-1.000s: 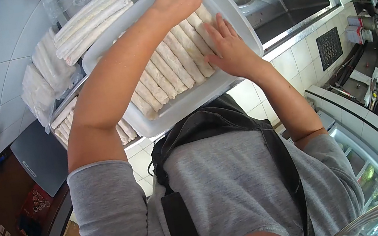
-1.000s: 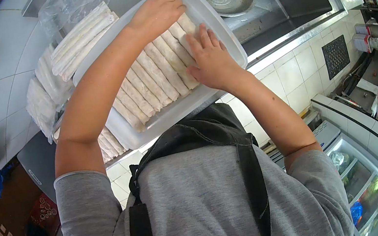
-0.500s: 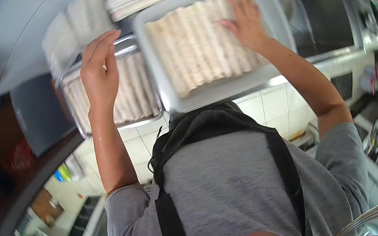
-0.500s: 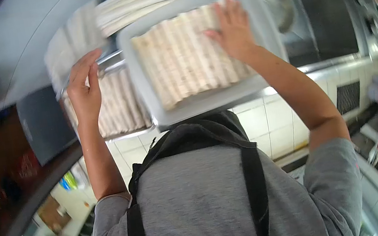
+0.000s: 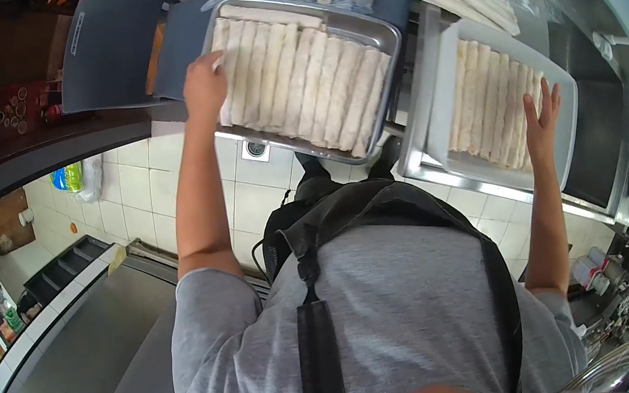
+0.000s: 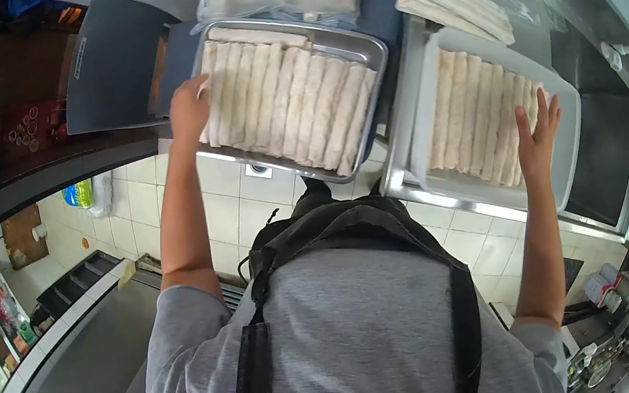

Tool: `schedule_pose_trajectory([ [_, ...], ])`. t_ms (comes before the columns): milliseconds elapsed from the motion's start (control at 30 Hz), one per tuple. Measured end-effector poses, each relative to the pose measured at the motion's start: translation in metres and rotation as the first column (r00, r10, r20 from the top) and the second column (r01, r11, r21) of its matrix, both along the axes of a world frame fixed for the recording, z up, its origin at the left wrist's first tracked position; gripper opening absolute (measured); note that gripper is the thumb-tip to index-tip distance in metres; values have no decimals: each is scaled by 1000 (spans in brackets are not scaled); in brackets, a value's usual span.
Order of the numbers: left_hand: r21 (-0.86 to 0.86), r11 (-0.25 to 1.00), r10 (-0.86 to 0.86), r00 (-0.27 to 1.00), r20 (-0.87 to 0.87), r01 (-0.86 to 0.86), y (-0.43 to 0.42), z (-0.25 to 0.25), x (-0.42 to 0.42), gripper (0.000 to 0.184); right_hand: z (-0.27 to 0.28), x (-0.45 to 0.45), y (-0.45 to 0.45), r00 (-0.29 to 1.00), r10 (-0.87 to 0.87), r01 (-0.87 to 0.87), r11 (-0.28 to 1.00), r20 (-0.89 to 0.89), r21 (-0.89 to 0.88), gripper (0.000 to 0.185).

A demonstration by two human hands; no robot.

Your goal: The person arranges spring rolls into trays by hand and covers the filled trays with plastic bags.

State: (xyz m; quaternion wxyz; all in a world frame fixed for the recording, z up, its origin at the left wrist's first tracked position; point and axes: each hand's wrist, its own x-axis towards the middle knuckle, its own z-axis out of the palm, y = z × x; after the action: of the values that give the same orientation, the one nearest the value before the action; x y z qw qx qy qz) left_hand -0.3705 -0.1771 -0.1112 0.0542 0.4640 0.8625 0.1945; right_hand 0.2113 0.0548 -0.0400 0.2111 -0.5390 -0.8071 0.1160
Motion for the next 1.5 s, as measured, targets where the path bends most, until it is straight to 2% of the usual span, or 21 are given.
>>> schedule_pose_trajectory([
  [67, 22, 1000, 12, 999, -29, -12, 19, -6, -7, 36, 25, -33, -36, 991, -53, 41, 995, -123, -92, 54],
  [100, 33, 999, 15, 999, -43, -13, 27, -10, -13, 38, 29, -45, -52, 990, -28, 23, 999, -140, -41, 49],
  [200, 21, 997, -76, 995, -68, 77, 53, -22, -40, 40, 46, -77, -91, 994, 10, -11, 1000, -110, -11, 46],
  [300, -109, 984, -153, 983, -97, 143, 70, -24, -56, 42, 60, -102, -117, 994, 22, -20, 1000, -107, 23, 43],
  [500, -246, 953, -193, 980, -41, 177, 86, -11, -68, 38, 68, -111, -141, 999, 20, -17, 998, -50, 53, 39],
  [700, -253, 956, -127, 987, 101, 149, 98, -15, -73, 40, 62, -109, -156, 991, -55, 50, 998, -120, -40, 36],
  [800, -190, 975, -53, 948, 314, 117, 105, -25, -90, 47, 64, -113, -160, 993, -68, 63, 996, -101, -60, 34],
  [900, -137, 972, -109, 884, 454, 191, 106, -48, -108, 54, 65, -115, -158, 992, -68, 60, 996, -106, -73, 33],
  [1000, -301, 903, -134, 867, 479, 306, 101, -41, -114, 52, 68, -120, -154, 975, -72, 49, 992, -208, -116, 33],
  [1100, -187, 940, -81, 718, 691, 287, 79, 4, -101, 42, 72, -128, -148, 960, -41, 4, 991, -277, -132, 32],
  [1167, -16, 924, -298, 748, 593, 382, 55, 28, -95, 31, 72, -135, -143, 964, 22, -48, 995, -264, -91, 32],
  [1200, -4, 908, -337, 732, 592, 420, 43, 58, -83, 28, 74, -142, -141, 960, 85, -106, 992, -265, -66, 34],
  [1267, 28, 880, -385, 678, 627, 474, 23, 133, -47, 23, 73, -166, -143, 893, 157, -217, 971, -421, -97, 41],
  [1300, 45, 871, -393, 638, 662, 490, 15, 169, -27, 21, 84, -184, -145, 847, 225, -328, 934, -481, -140, 44],
  [1333, -11, 824, -458, 676, 577, 567, 13, 204, -7, 22, 73, -195, -144, 765, 275, -445, 879, -583, -170, 46],
  [1367, 4, 807, -472, 642, 604, 591, 12, 228, 9, 27, 70, -210, -146, 720, 276, -517, 825, -637, -228, 50],
  [1433, 75, 792, -528, 620, 580, 605, 18, 272, 48, 31, 72, -240, -146, 622, 424, -691, 693, -658, -207, 77],
  [1467, 122, 766, -565, 572, 594, 631, 25, 289, 66, 30, 73, -255, -146, 516, 461, -750, 650, -722, -121, 90],
  [1500, 226, 723, -621, 470, 628, 653, 36, 298, 81, 30, 79, -265, -145, 490, 516, -735, 678, -703, -15, 95],
])
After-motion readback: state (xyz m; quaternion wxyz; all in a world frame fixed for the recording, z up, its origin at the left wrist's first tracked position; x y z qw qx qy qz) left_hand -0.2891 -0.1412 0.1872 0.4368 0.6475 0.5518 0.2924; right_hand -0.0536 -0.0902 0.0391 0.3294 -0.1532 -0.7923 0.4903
